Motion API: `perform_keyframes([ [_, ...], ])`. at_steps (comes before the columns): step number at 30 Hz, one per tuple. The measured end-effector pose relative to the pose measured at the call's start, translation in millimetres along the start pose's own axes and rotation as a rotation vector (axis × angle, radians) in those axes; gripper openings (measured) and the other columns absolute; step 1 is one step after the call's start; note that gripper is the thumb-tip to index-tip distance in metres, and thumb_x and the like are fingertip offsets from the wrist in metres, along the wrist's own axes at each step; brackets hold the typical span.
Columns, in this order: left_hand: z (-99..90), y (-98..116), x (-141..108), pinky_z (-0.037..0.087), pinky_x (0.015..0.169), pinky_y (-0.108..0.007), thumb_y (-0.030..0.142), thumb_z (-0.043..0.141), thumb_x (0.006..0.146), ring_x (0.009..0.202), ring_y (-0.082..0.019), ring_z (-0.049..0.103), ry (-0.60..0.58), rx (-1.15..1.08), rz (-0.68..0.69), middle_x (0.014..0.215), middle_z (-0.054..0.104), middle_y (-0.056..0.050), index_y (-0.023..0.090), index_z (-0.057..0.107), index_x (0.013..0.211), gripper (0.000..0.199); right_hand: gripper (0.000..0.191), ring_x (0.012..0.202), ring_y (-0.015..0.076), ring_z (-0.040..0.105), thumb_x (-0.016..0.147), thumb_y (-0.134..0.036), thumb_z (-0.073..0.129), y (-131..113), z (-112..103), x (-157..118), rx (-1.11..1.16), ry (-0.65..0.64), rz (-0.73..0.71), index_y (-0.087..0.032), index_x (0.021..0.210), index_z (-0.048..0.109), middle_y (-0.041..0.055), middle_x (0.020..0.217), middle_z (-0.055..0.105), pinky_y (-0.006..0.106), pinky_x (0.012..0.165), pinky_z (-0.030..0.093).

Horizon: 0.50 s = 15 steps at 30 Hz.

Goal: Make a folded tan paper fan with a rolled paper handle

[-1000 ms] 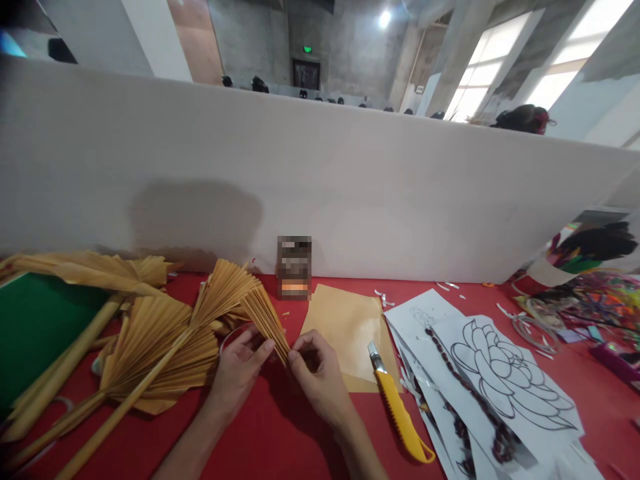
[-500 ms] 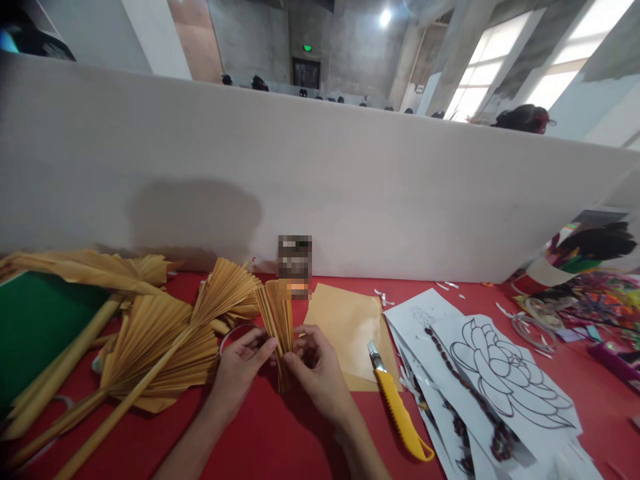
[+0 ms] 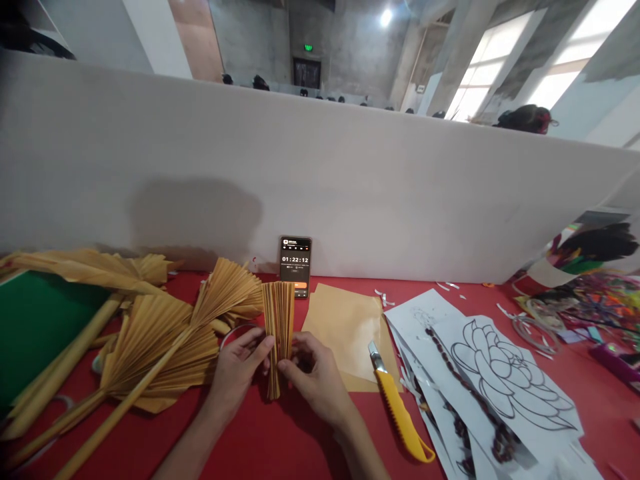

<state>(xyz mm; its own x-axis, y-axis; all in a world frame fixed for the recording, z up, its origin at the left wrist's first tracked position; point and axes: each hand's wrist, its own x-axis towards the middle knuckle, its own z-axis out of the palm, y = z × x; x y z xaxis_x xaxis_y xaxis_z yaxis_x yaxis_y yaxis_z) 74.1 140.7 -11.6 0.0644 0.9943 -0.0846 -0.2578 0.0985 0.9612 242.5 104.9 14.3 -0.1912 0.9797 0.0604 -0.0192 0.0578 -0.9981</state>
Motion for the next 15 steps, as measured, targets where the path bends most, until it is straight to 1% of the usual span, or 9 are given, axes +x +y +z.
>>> perform_keyframes([
  [3,0.2,0.7,-0.2,0.049,0.048,-0.018,0.048,0.085,0.078,0.053,-0.009,0.056,-0.002,0.009,-0.007,0.070,0.067,0.000,0.014,0.075,0.092,0.037,0.032,0.090,0.0199,0.067,0.096,-0.038,0.072,-0.4,0.7,-0.4,0.003,-0.005,0.004,-0.021,0.122,0.066,0.0055,0.103,0.071,0.032,0.081,0.051],
  [7,0.7,2.8,-2.1,0.051,0.048,-0.019,0.049,0.085,0.077,0.054,-0.011,0.059,0.009,0.026,-0.039,0.072,0.070,-0.001,0.015,0.075,0.099,0.042,0.031,0.087,0.0193,0.067,0.097,-0.038,0.071,1.5,1.5,-0.7,-0.013,0.008,0.005,-0.021,0.122,0.065,0.0048,0.098,0.072,0.032,0.079,0.051],
  [11,2.7,6.1,-3.7,0.050,0.047,-0.020,0.052,0.086,0.075,0.053,-0.012,0.059,-0.018,0.035,-0.054,0.071,0.071,-0.002,0.014,0.076,0.102,0.048,0.031,0.087,0.0201,0.069,0.099,-0.039,0.069,1.6,1.8,-0.2,0.024,-0.021,0.010,-0.020,0.123,0.065,0.0046,0.094,0.072,0.032,0.078,0.052],
  [15,3.5,4.4,-2.2,0.052,0.049,-0.022,0.052,0.086,0.074,0.051,-0.012,0.059,-0.052,0.034,-0.050,0.068,0.070,-0.002,0.014,0.078,0.101,0.048,0.031,0.085,0.0198,0.069,0.097,-0.041,0.070,1.1,0.8,0.0,0.002,-0.017,0.020,-0.019,0.119,0.067,0.0062,0.098,0.073,0.032,0.077,0.053],
])
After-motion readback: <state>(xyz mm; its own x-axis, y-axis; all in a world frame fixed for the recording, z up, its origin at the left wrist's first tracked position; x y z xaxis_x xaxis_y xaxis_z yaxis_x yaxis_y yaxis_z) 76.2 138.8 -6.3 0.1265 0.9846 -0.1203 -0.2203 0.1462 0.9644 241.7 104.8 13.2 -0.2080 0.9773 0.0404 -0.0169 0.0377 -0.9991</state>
